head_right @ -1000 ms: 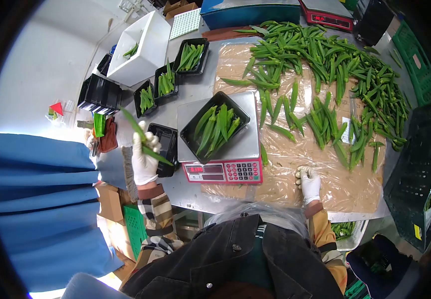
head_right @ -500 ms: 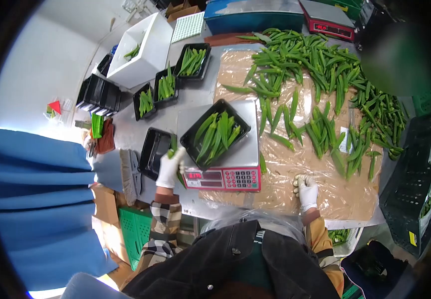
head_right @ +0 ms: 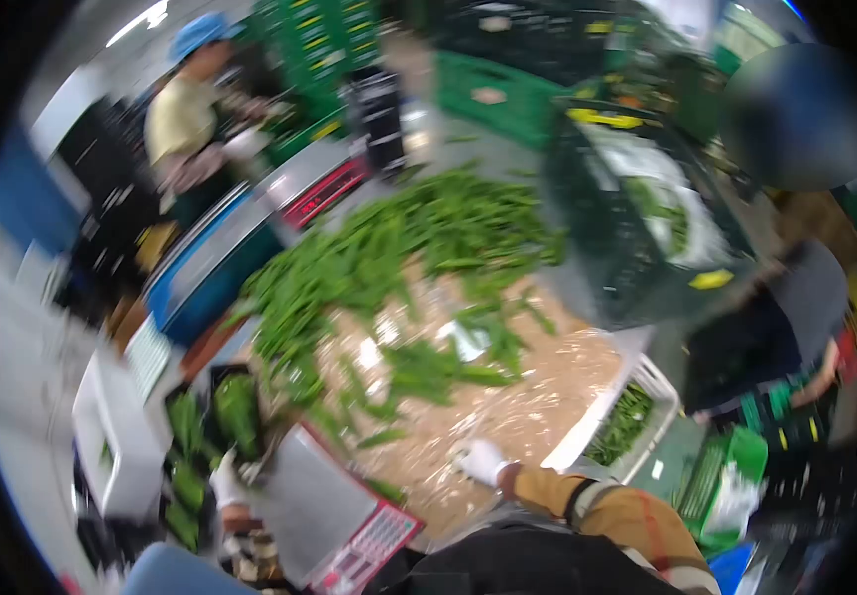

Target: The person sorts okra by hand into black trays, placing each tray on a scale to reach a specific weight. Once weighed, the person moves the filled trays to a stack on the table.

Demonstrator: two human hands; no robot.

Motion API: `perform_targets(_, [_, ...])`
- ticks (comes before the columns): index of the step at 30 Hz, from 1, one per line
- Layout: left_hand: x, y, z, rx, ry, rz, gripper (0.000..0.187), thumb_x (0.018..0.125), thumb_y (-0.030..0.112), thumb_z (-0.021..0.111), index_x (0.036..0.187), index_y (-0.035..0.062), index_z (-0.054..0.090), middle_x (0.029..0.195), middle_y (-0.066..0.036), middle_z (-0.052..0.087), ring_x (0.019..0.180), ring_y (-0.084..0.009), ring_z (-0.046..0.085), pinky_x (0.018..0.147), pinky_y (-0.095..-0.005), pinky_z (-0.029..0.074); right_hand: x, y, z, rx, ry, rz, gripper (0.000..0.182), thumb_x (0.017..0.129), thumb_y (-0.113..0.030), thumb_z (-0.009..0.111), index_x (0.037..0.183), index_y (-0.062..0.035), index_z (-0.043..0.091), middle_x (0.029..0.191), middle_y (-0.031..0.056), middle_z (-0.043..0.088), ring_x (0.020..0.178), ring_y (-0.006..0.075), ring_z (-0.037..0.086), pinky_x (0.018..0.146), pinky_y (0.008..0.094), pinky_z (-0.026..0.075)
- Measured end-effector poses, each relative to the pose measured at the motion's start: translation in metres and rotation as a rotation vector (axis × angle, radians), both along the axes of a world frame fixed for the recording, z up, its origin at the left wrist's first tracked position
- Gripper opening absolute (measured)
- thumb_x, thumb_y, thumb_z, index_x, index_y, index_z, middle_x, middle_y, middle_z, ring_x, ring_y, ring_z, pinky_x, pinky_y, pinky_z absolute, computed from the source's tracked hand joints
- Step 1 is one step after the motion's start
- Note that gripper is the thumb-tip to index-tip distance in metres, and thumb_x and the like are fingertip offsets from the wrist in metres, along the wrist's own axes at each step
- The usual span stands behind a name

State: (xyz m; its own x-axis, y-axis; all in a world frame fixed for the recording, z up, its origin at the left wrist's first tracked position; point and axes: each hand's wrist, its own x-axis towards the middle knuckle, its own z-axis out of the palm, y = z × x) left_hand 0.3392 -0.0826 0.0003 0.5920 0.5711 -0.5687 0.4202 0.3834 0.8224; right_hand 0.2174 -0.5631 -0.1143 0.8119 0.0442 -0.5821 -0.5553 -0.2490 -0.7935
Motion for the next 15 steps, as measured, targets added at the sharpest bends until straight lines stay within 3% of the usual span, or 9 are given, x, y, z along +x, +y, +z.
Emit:
perform_targets(1, [0.02, 0.038, -0.028, -0.177, -0.093, -0.152, 0.027, 0.087, 0.022, 0.068, 0.102, 0.0, 0.063, 0.077, -0.009, 0.064, 0.068, -0.0257, 0.063, 0.063, -0.039, 0.054, 0.002, 0.002, 0.02, -0.052, -0.023, 0.052, 0.018, 0.093, -0.023, 0.056, 0.098, -0.0148, 0.07, 0.071, 0.0016, 0.068, 0.054, 0.0113, 0.061, 0.052, 0.0299, 0.052])
perform_targets(2, [0.039, 0.04, -0.023, -0.091, -0.098, -0.214, 0.019, 0.09, 0.02, 0.064, 0.093, 0.0011, 0.066, 0.088, -0.012, 0.068, 0.069, -0.0225, 0.065, 0.062, -0.0307, 0.054, 0.003, 0.003, 0.021, -0.101, -0.028, 0.06, 0.019, 0.093, -0.027, 0.056, 0.097, -0.0157, 0.07, 0.07, 0.0014, 0.068, 0.054, 0.0119, 0.062, 0.054, 0.0307, 0.052])
perform_targets(3, [0.068, 0.073, -0.064, -0.07, -0.107, -0.212, 0.026, 0.091, 0.024, 0.062, 0.096, -0.0018, 0.067, 0.092, -0.011, 0.069, 0.075, -0.0214, 0.066, 0.068, -0.0289, 0.054, 0.003, 0.003, 0.021, -0.146, -0.026, 0.078, 0.02, 0.092, -0.031, 0.056, 0.096, -0.0167, 0.07, 0.069, 0.0012, 0.068, 0.055, 0.0125, 0.063, 0.056, 0.0316, 0.053])
perform_targets(5, [0.103, 0.077, -0.073, -0.001, -0.105, -0.245, 0.026, 0.091, 0.023, 0.062, 0.096, -0.0018, 0.067, 0.091, -0.011, 0.069, 0.075, -0.021, 0.065, 0.068, -0.0289, 0.054, 0.005, 0.001, 0.031, -0.15, -0.025, 0.096, 0.023, 0.091, -0.035, 0.056, 0.096, -0.0163, 0.069, 0.068, 0.0018, 0.067, 0.055, 0.0136, 0.064, 0.059, 0.0331, 0.053])
perform_targets(10, [0.127, 0.039, -0.047, 0.144, -0.141, -0.325, 0.024, 0.091, 0.021, 0.063, 0.096, -0.0018, 0.067, 0.088, -0.009, 0.068, 0.073, -0.0199, 0.064, 0.067, -0.0289, 0.053, 0.007, 0.001, 0.043, -0.244, -0.108, 0.14, 0.019, 0.09, -0.031, 0.057, 0.086, -0.0134, 0.065, 0.067, 0.0039, 0.067, 0.054, 0.0181, 0.065, 0.057, 0.0358, 0.052])
perform_targets(15, [0.052, -0.009, 0.002, 0.545, -0.242, -0.384, 0.022, 0.091, 0.02, 0.064, 0.096, -0.0018, 0.067, 0.085, -0.007, 0.066, 0.071, -0.0188, 0.062, 0.065, -0.0289, 0.052, 0.005, -0.001, 0.04, -0.205, -0.12, 0.153, 0.02, 0.091, -0.029, 0.057, 0.085, -0.0117, 0.064, 0.066, 0.0036, 0.065, 0.052, 0.0178, 0.064, 0.056, 0.0362, 0.051])
